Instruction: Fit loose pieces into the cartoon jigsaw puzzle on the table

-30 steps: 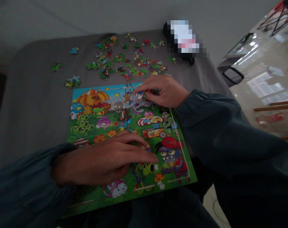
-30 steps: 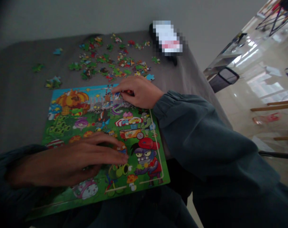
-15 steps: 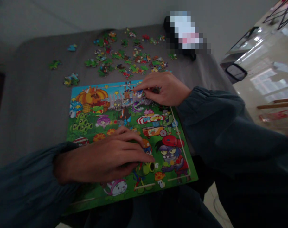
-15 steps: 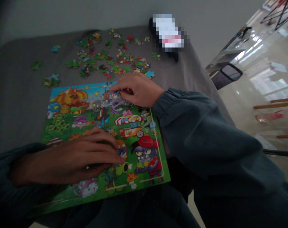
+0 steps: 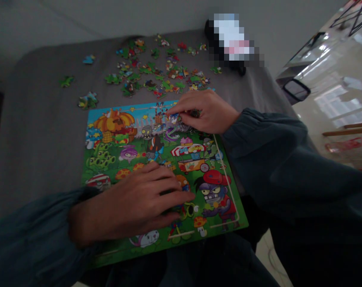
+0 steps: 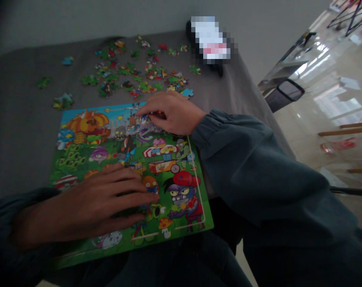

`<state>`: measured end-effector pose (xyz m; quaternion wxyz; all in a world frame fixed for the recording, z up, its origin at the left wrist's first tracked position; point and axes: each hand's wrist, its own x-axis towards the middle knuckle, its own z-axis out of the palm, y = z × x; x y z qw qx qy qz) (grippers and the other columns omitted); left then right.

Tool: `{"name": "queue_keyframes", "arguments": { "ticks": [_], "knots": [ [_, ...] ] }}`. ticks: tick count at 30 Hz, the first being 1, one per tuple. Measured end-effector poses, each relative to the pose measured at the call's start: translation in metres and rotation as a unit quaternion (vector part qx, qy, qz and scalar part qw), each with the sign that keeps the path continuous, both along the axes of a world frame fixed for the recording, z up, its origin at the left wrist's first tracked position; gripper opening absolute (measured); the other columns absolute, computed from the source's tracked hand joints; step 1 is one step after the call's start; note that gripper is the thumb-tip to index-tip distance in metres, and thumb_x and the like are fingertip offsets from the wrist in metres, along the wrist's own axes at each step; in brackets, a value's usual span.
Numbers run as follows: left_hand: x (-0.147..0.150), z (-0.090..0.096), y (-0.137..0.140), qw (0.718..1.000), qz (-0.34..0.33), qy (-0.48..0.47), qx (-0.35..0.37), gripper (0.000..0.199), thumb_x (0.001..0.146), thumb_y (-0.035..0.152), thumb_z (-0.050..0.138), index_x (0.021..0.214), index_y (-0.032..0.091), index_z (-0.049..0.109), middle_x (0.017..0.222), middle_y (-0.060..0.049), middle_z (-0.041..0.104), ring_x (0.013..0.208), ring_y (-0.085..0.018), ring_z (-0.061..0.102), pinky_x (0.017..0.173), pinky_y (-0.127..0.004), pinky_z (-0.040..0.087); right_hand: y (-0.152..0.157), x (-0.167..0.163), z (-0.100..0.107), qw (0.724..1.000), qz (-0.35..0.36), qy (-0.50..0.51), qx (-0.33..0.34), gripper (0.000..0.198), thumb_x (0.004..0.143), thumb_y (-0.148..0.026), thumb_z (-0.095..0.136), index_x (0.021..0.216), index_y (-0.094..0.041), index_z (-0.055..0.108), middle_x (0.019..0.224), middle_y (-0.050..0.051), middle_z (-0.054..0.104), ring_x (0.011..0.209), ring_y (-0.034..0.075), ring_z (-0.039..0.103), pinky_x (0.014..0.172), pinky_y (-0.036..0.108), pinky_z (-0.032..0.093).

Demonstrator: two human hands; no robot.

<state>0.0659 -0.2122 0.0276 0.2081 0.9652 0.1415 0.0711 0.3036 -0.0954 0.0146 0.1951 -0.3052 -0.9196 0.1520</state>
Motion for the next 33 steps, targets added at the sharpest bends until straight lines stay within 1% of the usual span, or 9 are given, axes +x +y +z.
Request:
{"name": "queue_keyframes", "arguments": {
  "ticks": [3,7,12,22,26,31,33],
  "knots": [
    [0.001,0.004,-0.001,1.0,-0.013,-0.007,0.019,0.022,0.097,0.027,0.052,0.117,0.025,0.062,0.102,-0.001,0.072,0.094,-0.021,0.062,0.088,-0.036,0.043,0.0,0.0,0.0,1.0,0.004,0.0,0.014,0.034,0.092,-0.016,0.047,0.118,-0.021,0.069,0.094,0.005,0.069,0.091,0.018,0.062,0.089,0.035,0.049],
    [0.001,0.006,0.0,0.999,-0.034,-0.018,0.015,0.021,0.098,0.024,0.05,0.115,0.022,0.063,0.094,-0.001,0.073,0.084,-0.018,0.064,0.078,-0.032,0.044,0.001,0.0,-0.001,0.999,0.011,0.005,0.034,0.034,0.092,-0.016,0.047,0.117,-0.02,0.069,0.092,0.005,0.069,0.089,0.017,0.062,0.087,0.034,0.049],
    [0.001,0.006,0.003,0.997,-0.074,-0.004,-0.023,0.018,0.097,0.027,0.055,0.111,0.023,0.064,0.096,0.0,0.071,0.087,-0.017,0.063,0.084,-0.031,0.044,0.001,0.001,-0.002,0.999,0.017,0.019,0.04,0.033,0.09,-0.013,0.05,0.116,-0.018,0.069,0.095,0.006,0.07,0.09,0.018,0.063,0.086,0.033,0.049],
    [0.001,0.01,0.008,0.994,-0.104,0.0,-0.029,0.017,0.098,0.024,0.053,0.107,0.022,0.066,0.099,0.001,0.071,0.089,-0.017,0.063,0.086,-0.033,0.039,0.0,0.0,0.002,0.999,0.018,0.01,0.035,0.033,0.09,-0.012,0.049,0.115,-0.018,0.069,0.094,0.006,0.07,0.091,0.019,0.064,0.086,0.033,0.048],
    [0.0,0.012,0.01,0.994,-0.107,-0.006,-0.02,0.021,0.1,0.022,0.047,0.107,0.021,0.067,0.1,0.001,0.072,0.089,-0.017,0.064,0.083,-0.034,0.039,0.0,0.0,0.002,0.999,0.016,0.004,0.031,0.033,0.09,-0.013,0.048,0.115,-0.019,0.069,0.093,0.006,0.07,0.09,0.019,0.063,0.085,0.032,0.047],
    [-0.003,0.015,0.011,0.994,-0.11,-0.022,0.015,0.037,0.105,0.02,0.03,0.108,0.019,0.067,0.101,-0.002,0.074,0.089,-0.017,0.067,0.082,-0.035,0.041,0.0,0.0,0.002,1.0,0.013,0.005,0.019,0.033,0.091,-0.013,0.048,0.115,-0.02,0.069,0.091,0.006,0.069,0.087,0.018,0.062,0.086,0.032,0.046],
    [-0.004,0.015,0.01,0.993,-0.111,-0.028,0.013,0.036,0.105,0.02,0.031,0.109,0.018,0.067,0.1,-0.003,0.075,0.087,-0.017,0.068,0.082,-0.034,0.041,0.0,0.0,0.002,1.0,0.012,0.007,0.015,0.033,0.09,-0.014,0.049,0.115,-0.021,0.069,0.093,0.005,0.069,0.089,0.019,0.062,0.086,0.031,0.046]
  ]
}}
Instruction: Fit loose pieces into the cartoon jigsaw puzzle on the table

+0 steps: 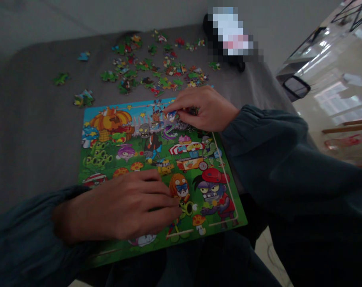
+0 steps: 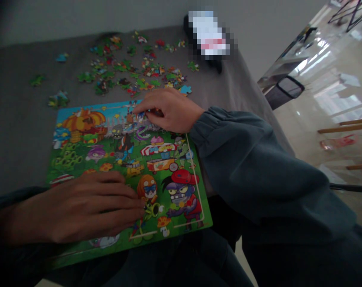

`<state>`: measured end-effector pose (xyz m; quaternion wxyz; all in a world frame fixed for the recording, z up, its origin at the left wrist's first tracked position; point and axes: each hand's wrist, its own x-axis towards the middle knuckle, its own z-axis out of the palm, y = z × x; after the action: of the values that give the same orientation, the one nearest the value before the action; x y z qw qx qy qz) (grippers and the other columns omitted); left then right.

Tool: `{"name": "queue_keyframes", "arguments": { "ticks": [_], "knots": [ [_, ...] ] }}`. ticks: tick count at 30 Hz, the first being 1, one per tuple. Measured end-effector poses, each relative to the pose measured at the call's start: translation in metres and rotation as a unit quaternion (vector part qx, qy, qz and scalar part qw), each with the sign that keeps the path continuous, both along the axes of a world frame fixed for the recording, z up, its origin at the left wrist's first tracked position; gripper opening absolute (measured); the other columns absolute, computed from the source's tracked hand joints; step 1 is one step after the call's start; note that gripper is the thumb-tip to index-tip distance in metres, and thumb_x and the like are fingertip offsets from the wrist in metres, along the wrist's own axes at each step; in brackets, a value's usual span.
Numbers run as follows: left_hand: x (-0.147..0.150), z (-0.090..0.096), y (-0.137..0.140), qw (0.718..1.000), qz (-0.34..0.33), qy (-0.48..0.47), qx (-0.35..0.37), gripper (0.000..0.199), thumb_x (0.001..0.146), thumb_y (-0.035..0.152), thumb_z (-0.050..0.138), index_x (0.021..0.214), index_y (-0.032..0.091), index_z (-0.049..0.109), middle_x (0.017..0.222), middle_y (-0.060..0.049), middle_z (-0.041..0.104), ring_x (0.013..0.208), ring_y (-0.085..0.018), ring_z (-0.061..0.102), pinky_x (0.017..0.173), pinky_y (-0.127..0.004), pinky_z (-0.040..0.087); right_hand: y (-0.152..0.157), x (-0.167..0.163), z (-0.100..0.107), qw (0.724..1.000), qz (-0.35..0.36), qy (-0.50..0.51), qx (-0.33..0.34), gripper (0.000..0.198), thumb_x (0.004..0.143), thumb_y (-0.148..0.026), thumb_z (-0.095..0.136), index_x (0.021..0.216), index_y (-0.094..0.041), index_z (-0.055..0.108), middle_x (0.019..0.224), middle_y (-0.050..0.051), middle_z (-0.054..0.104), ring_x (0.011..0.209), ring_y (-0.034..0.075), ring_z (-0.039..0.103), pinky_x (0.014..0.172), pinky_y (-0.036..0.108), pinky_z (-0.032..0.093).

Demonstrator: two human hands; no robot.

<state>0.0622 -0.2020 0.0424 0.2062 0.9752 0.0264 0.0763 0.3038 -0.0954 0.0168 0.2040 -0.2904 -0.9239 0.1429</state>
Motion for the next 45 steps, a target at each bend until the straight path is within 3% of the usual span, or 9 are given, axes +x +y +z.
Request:
{"name": "queue_keyframes", "arguments": {
  "ticks": [12,16,19,24,40,45],
  "knots": [
    [0.001,-0.005,-0.002,0.996,-0.018,0.005,-0.089,0.023,0.098,0.016,0.046,0.109,0.021,0.066,0.089,-0.001,0.076,0.094,-0.019,0.065,0.085,-0.034,0.042,-0.001,-0.001,0.001,1.0,0.001,0.004,0.019,0.033,0.089,-0.013,0.048,0.114,-0.019,0.07,0.092,0.006,0.07,0.089,0.019,0.063,0.083,0.033,0.048],
    [0.001,-0.006,0.0,0.993,-0.033,0.009,-0.111,0.024,0.098,0.016,0.047,0.114,0.021,0.064,0.097,-0.001,0.075,0.102,-0.019,0.063,0.092,-0.033,0.041,-0.002,0.0,0.001,1.0,0.004,0.001,0.024,0.032,0.09,-0.012,0.049,0.114,-0.019,0.07,0.09,0.006,0.07,0.086,0.019,0.063,0.083,0.033,0.049],
    [0.002,-0.008,0.0,0.993,-0.028,0.027,-0.107,0.019,0.098,0.021,0.051,0.112,0.022,0.064,0.106,0.0,0.072,0.101,-0.018,0.061,0.093,-0.033,0.04,-0.002,0.0,0.001,1.0,0.001,0.0,0.019,0.033,0.09,-0.012,0.049,0.115,-0.021,0.069,0.096,0.006,0.071,0.091,0.019,0.064,0.087,0.032,0.049],
    [0.002,-0.012,-0.002,0.996,0.018,0.043,-0.08,0.018,0.094,0.036,0.06,0.108,0.025,0.065,0.101,0.0,0.068,0.094,-0.019,0.059,0.087,-0.032,0.041,-0.001,0.0,0.001,1.0,0.002,-0.001,0.018,0.032,0.09,-0.013,0.049,0.114,-0.02,0.069,0.095,0.006,0.071,0.09,0.018,0.063,0.087,0.031,0.049],
    [0.005,-0.012,-0.005,0.994,0.048,0.059,-0.082,0.016,0.093,0.037,0.062,0.096,0.022,0.065,0.097,-0.001,0.066,0.093,-0.021,0.055,0.083,-0.033,0.039,-0.003,-0.002,0.001,1.0,0.007,0.013,-0.006,0.034,0.09,-0.015,0.049,0.115,-0.022,0.07,0.094,0.005,0.07,0.089,0.019,0.063,0.086,0.033,0.049],
    [-0.003,-0.004,0.007,0.992,0.071,0.029,-0.096,0.021,0.092,0.041,0.062,0.103,0.022,0.065,0.098,-0.001,0.067,0.094,-0.02,0.057,0.085,-0.034,0.041,-0.007,-0.002,0.003,0.998,0.009,0.057,-0.039,0.036,0.088,-0.011,0.048,0.114,-0.018,0.072,0.094,0.007,0.07,0.086,0.018,0.063,0.081,0.033,0.049]
  ]
}}
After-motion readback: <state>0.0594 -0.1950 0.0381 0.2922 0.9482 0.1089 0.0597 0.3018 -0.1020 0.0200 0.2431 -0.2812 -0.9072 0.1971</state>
